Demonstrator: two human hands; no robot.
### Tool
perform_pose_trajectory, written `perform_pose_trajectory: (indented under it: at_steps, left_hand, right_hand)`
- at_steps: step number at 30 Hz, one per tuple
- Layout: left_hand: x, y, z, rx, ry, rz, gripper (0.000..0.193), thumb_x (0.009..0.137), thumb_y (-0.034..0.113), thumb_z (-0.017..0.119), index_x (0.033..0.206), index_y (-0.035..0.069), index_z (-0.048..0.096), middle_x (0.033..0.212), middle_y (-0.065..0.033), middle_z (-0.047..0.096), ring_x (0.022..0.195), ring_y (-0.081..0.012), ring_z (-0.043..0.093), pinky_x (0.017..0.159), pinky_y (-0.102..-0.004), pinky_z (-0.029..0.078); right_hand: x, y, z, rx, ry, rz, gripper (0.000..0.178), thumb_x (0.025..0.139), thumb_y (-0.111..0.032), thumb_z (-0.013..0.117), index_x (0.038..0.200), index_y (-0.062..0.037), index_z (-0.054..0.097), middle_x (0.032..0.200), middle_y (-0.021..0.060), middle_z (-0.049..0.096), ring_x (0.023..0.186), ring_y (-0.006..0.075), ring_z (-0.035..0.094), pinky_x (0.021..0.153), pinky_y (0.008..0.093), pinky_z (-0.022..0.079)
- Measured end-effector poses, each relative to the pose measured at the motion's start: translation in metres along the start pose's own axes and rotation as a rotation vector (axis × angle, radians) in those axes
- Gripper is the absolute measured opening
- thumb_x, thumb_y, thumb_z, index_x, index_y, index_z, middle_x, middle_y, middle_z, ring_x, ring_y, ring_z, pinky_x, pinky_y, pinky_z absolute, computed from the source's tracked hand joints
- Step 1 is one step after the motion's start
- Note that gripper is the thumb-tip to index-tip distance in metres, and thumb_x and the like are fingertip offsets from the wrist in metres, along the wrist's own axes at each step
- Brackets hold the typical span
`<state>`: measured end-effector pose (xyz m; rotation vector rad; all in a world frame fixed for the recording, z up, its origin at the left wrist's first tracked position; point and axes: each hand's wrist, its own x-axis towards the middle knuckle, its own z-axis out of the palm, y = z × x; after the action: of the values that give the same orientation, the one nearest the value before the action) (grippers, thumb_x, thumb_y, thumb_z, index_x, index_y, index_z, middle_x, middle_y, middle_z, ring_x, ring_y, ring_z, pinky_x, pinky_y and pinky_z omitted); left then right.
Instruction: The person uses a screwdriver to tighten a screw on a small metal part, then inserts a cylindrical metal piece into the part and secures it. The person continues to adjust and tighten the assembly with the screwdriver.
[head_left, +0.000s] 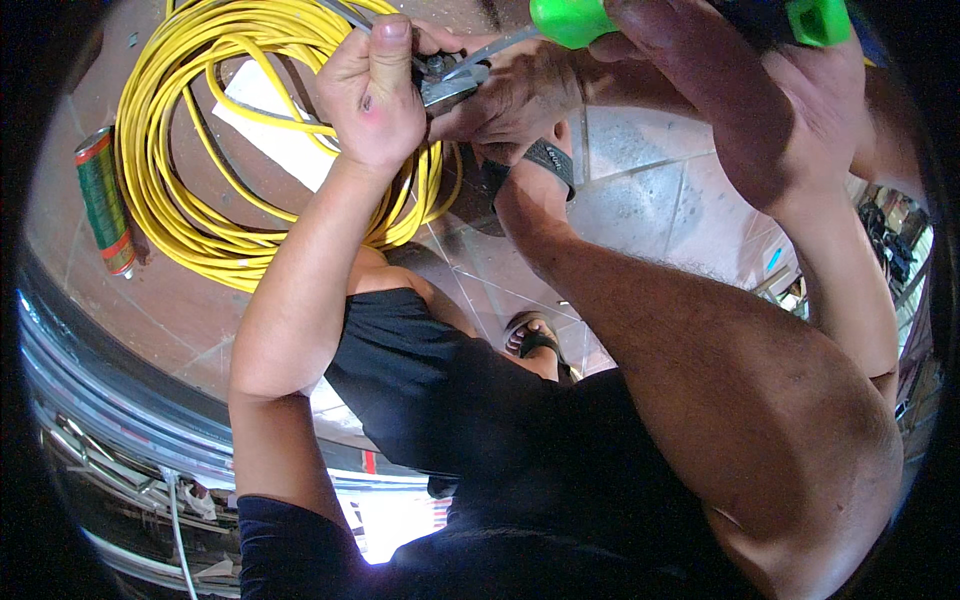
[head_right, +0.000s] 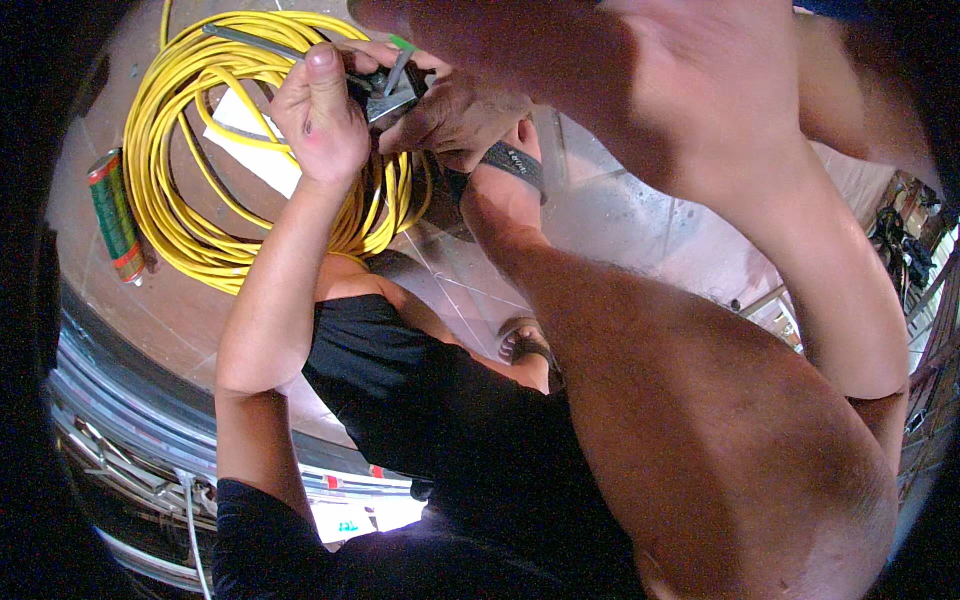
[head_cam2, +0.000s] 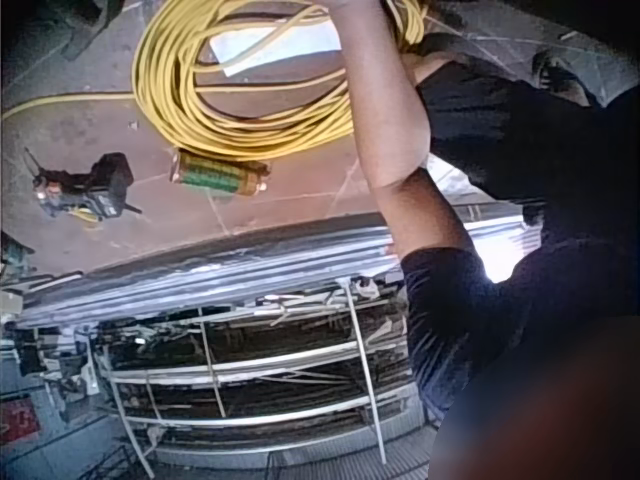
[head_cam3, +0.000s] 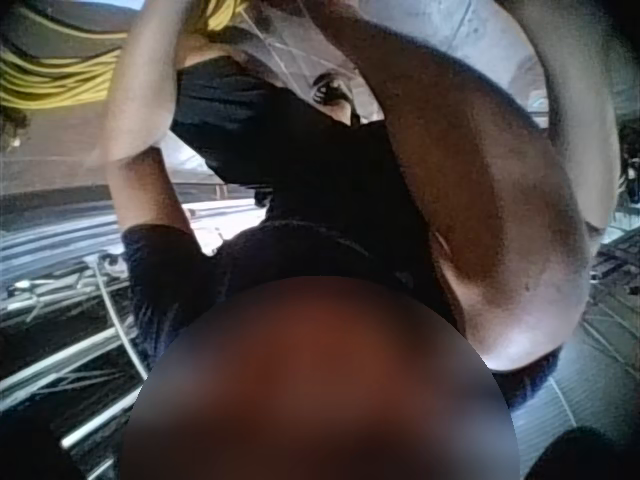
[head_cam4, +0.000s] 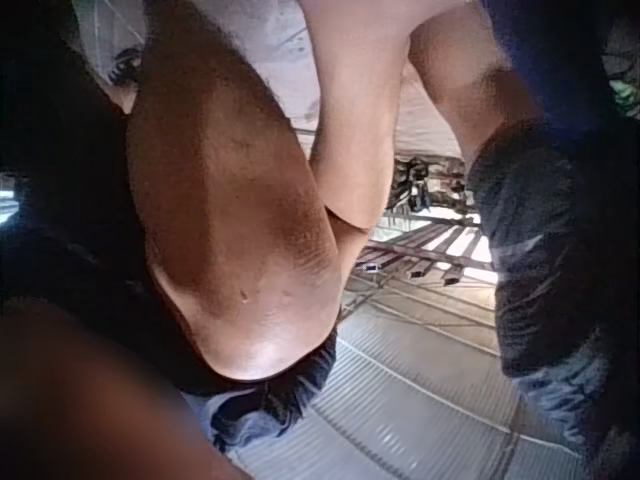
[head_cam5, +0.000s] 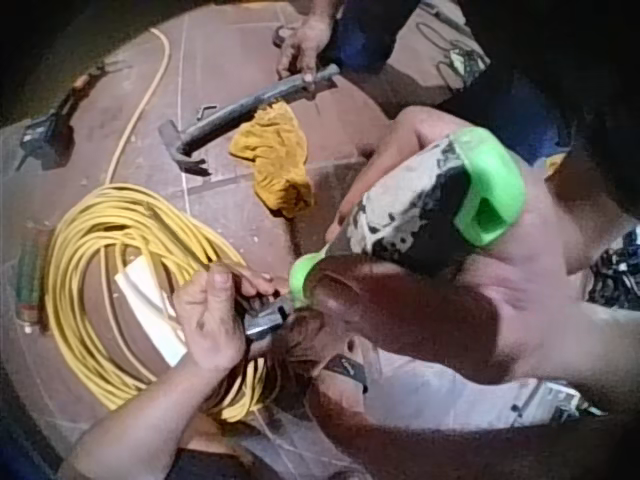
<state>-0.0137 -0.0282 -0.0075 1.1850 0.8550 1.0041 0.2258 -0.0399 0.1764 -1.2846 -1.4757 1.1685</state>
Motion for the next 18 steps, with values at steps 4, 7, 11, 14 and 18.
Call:
perform_pose_trajectory:
  at_steps: [4,7,11,14,18]
  left_hand:
    - [-0.001,0.0,0.002,-0.059,0.035,-0.024,0.052,0.121,0.039,0.056,0.093,-0.002,0.071,0.096,-0.0122,0.083,0.087,-0.0149,0.072,0.083,-0.0299,0.058]
    - [-0.002,-0.001,0.005,-0.106,0.064,-0.042,0.052,0.121,0.038,0.057,0.089,-0.001,0.069,0.093,-0.011,0.083,0.084,-0.0122,0.071,0.079,-0.0281,0.057]
    - [-0.002,-0.002,0.006,-0.102,0.049,-0.035,0.053,0.122,0.038,0.055,0.089,-0.001,0.07,0.094,-0.0101,0.084,0.082,-0.0098,0.068,0.077,-0.0266,0.055]
    - [-0.003,-0.003,0.006,-0.069,0.05,-0.038,0.052,0.122,0.038,0.055,0.091,-0.001,0.073,0.094,-0.0087,0.084,0.082,-0.0089,0.067,0.077,-0.0262,0.054]
    - [-0.004,-0.005,0.007,-0.035,0.076,0.011,0.052,0.122,0.038,0.056,0.093,0.0,0.077,0.093,-0.0069,0.083,0.081,-0.0087,0.066,0.076,-0.026,0.054]
  right_hand:
    - [0.004,0.007,-0.001,0.019,-0.033,-0.028,0.045,0.092,-0.028,0.098,0.113,-0.003,0.066,0.099,0.0053,0.077,0.088,0.0105,0.076,0.08,0.0257,0.06]
    - [0.004,0.014,-0.001,0.017,-0.01,-0.039,0.044,0.094,-0.028,0.096,0.114,-0.0029,0.067,0.099,0.0054,0.078,0.088,0.0105,0.076,0.081,0.0256,0.061]
    - [0.014,0.021,0.013,0.036,0.049,-0.193,0.039,0.096,-0.026,0.094,0.114,-0.003,0.067,0.094,0.0039,0.077,0.087,0.0102,0.076,0.079,0.0254,0.06]
    - [0.02,0.007,0.011,-0.069,-0.066,-0.133,0.035,0.099,-0.024,0.088,0.118,-0.003,0.068,0.098,0.005,0.077,0.092,0.0134,0.075,0.082,0.0279,0.06]
    - [0.004,-0.023,-0.01,-0.768,-0.401,0.147,0.039,0.105,-0.026,0.074,0.137,-0.0041,0.069,0.121,0.0105,0.077,0.112,0.0241,0.072,0.097,0.0359,0.057]
